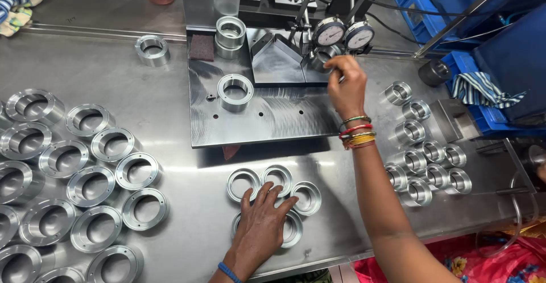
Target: Inspect metal rings using a dial indicator and wipe them with a cloth.
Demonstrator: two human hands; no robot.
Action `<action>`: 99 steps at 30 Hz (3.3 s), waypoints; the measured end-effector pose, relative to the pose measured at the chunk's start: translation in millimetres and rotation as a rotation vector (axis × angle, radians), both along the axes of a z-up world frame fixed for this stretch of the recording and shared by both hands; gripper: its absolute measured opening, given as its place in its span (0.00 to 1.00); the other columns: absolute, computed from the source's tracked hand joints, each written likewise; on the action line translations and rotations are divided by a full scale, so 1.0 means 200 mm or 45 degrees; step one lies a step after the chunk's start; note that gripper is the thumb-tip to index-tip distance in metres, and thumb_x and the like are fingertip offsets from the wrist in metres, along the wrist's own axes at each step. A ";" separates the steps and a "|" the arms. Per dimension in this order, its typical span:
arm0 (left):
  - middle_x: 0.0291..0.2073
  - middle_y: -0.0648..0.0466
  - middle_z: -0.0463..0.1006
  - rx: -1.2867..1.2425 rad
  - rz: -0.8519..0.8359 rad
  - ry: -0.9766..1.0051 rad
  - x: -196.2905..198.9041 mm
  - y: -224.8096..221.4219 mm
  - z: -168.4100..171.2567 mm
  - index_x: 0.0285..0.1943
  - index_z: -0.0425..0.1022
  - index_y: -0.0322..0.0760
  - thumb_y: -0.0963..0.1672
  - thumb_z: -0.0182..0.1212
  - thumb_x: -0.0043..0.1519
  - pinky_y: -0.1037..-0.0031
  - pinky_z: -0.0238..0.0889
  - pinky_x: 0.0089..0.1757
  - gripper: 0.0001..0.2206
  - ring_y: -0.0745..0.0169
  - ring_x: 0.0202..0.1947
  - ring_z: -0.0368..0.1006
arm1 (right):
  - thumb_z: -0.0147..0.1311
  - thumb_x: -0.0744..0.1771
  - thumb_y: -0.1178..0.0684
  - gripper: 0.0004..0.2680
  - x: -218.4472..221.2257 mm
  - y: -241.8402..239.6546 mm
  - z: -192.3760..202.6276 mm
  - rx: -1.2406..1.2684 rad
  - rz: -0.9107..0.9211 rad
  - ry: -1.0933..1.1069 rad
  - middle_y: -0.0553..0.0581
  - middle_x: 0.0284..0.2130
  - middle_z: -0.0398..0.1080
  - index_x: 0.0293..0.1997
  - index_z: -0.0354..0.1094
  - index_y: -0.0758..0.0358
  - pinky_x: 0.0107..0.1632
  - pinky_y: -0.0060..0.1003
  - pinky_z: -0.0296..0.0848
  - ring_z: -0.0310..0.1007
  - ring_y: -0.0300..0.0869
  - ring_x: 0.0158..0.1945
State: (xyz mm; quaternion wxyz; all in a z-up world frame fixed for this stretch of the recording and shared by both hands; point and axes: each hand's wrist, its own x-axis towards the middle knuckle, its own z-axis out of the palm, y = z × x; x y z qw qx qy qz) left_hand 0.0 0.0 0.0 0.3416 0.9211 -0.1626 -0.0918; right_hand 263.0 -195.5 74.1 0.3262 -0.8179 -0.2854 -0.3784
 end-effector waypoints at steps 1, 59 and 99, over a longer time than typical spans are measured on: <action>0.68 0.44 0.64 0.001 0.005 -0.013 0.00 -0.01 -0.02 0.67 0.73 0.51 0.37 0.57 0.58 0.35 0.33 0.63 0.26 0.45 0.71 0.49 | 0.47 0.64 0.70 0.08 -0.01 -0.02 0.04 0.001 0.005 -0.013 0.57 0.37 0.73 0.37 0.72 0.66 0.40 0.33 0.71 0.73 0.41 0.39; 0.63 0.43 0.67 0.036 0.015 -0.135 -0.03 -0.01 -0.04 0.64 0.73 0.51 0.39 0.59 0.58 0.36 0.36 0.63 0.23 0.45 0.71 0.52 | 0.49 0.65 0.68 0.14 0.06 -0.05 -0.14 -0.104 -0.117 -0.020 0.67 0.51 0.73 0.55 0.71 0.70 0.51 0.47 0.73 0.74 0.58 0.52; 0.61 0.44 0.69 0.181 0.118 -0.321 0.01 -0.07 -0.09 0.65 0.75 0.53 0.39 0.62 0.55 0.32 0.39 0.60 0.26 0.46 0.68 0.56 | 0.62 0.63 0.60 0.15 -1.20 -0.69 -0.60 -0.274 -0.766 0.580 0.73 0.46 0.70 0.55 0.69 0.75 0.46 0.53 0.72 0.72 0.65 0.45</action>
